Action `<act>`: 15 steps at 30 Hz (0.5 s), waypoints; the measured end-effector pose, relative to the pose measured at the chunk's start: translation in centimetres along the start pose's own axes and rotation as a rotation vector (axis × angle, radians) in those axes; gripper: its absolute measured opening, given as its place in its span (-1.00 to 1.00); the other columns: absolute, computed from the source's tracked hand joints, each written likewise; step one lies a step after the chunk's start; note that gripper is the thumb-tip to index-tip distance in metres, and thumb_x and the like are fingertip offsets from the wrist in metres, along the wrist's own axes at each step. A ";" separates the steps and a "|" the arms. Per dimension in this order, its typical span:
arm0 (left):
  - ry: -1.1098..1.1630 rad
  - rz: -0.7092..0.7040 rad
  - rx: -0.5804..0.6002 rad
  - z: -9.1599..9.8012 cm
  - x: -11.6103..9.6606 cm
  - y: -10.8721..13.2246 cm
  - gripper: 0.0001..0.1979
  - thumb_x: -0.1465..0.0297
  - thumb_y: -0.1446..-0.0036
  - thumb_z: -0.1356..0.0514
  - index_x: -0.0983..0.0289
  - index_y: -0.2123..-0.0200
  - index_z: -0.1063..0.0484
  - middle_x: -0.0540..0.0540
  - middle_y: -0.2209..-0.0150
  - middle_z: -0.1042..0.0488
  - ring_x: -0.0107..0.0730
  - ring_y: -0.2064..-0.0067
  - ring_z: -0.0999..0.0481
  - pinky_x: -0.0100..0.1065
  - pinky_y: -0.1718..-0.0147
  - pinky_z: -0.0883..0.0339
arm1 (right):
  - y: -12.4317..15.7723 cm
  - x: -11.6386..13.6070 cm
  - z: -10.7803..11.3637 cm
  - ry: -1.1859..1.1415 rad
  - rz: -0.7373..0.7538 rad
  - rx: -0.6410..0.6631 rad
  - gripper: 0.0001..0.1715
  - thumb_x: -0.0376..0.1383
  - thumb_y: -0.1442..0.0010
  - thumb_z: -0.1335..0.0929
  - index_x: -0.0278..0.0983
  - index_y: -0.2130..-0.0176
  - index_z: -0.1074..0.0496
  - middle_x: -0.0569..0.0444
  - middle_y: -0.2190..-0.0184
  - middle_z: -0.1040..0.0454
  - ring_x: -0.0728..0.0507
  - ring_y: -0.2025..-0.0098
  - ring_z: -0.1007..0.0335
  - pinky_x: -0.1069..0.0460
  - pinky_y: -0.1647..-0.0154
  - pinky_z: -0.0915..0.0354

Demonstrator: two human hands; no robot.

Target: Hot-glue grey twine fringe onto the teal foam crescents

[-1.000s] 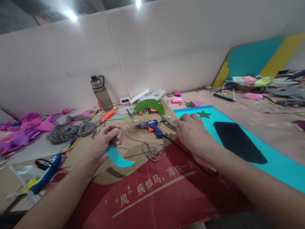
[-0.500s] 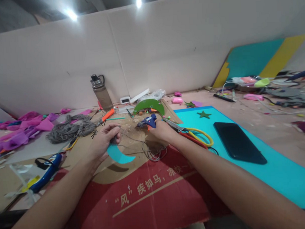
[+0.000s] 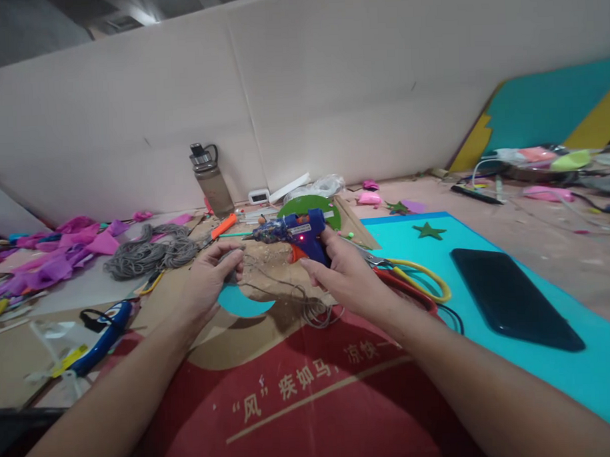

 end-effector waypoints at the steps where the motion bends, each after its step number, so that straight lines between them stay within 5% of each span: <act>1: -0.002 0.002 0.000 0.0 0.0 0.0 -0.73 0.28 0.10 -0.41 0.28 0.34 -0.50 -0.08 0.58 -0.40 -0.60 0.56 -0.35 -0.54 0.55 -0.29 | 0.0 0.4 0.1 0.046 0.047 -0.006 -0.47 -0.19 -0.19 -0.35 -0.26 -0.12 -0.26 -0.08 0.07 -0.46 -0.19 0.14 -0.42 -0.10 0.15 -0.39; 4: 0.002 0.012 -0.004 0.1 0.2 0.0 -0.73 0.27 0.10 -0.41 0.28 0.34 -0.50 -0.08 0.58 -0.40 -0.60 0.57 -0.35 -0.54 0.56 -0.27 | 0.1 1.3 0.1 0.136 0.136 0.009 -0.50 -0.20 -0.22 -0.32 -0.27 -0.13 -0.28 -0.13 -0.02 -0.47 -0.26 -0.02 -0.40 -0.18 -0.07 -0.32; 15: 0.012 -0.012 -0.001 0.1 -0.2 0.1 -0.73 0.28 0.11 -0.41 0.27 0.35 -0.50 -0.08 0.58 -0.40 -0.58 0.56 -0.34 -0.52 0.55 -0.28 | 0.2 2.1 -0.1 0.295 0.125 0.056 -0.60 -0.23 -0.23 -0.28 -0.26 -0.05 -0.33 -0.10 0.07 -0.53 -0.27 -0.02 -0.44 -0.14 -0.04 -0.35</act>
Point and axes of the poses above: each hand's wrist, its own y-axis away from the middle knuckle, its own z-axis out of the back of the hand, x = y × z, the point moved 8 cm from there along -y, towards the middle knuckle
